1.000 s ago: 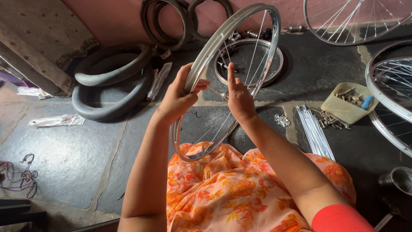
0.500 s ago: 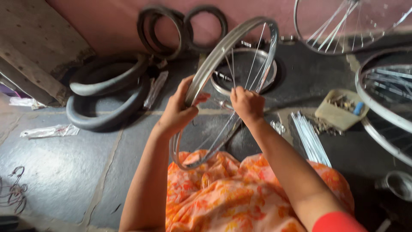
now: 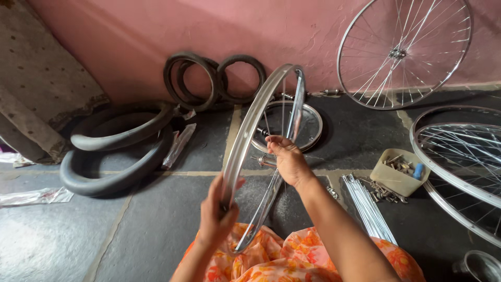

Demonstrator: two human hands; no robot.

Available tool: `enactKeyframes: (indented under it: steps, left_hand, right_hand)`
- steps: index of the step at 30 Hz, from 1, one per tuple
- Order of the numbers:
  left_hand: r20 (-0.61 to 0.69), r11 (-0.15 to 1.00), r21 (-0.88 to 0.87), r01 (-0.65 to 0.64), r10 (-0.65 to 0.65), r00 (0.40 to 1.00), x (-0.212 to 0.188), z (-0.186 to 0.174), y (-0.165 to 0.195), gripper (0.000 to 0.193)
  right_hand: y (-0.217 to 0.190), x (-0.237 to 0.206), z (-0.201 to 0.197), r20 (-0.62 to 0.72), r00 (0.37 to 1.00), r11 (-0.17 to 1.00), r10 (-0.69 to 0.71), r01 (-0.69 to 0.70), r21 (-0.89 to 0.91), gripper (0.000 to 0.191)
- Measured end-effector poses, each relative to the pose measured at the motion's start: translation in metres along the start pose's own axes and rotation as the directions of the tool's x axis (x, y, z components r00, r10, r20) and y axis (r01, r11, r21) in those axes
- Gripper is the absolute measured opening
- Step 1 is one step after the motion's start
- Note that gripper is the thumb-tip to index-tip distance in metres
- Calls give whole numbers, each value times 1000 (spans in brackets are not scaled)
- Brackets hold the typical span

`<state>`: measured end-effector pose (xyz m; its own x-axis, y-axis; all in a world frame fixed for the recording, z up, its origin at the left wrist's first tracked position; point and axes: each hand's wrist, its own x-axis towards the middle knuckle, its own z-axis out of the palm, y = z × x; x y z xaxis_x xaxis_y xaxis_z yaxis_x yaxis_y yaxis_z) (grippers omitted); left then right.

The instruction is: The person inserts metal spokes into the holes of a bicycle wheel rim and secures them by hand. The person rotates the wheel to access different sections and continues adding spokes throughout the clip.

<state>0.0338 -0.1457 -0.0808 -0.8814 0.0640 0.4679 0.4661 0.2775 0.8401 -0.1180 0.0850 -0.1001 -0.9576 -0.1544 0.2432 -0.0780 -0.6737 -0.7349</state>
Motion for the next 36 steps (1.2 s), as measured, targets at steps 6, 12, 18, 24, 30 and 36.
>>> enactKeyframes:
  steps: [6,12,18,24,30,36]
  left_hand:
    - [-164,952,-276,-128,85,983,-64,67,-46,66]
    - [-181,981,21,-193,194,964,-23,63,-4,94]
    - [39,977,-122,175,-171,984,94,51,41,83]
    - [309,825,-416,382,-266,913,125,67,35,40]
    - [343,822,-352,447,-331,879,120,67,28,46]
    - [345,793,-419,442,-310,886,124,67,21,53]
  right_hand:
    - [14,-1,-15,17,1000,999,-11,11,-40,11]
    - [36,-6,-35,23,998,997,55,-53,-58,13]
    - [53,-1,-45,71,995,997,70,-69,-26,16]
    - [40,13,-46,2,992,990,124,-123,-69,30]
    - [25,6,-114,-116,991,868,65,-113,-483,39]
    - [4,-41,-244,-542,817,591,-196,-343,-730,25]
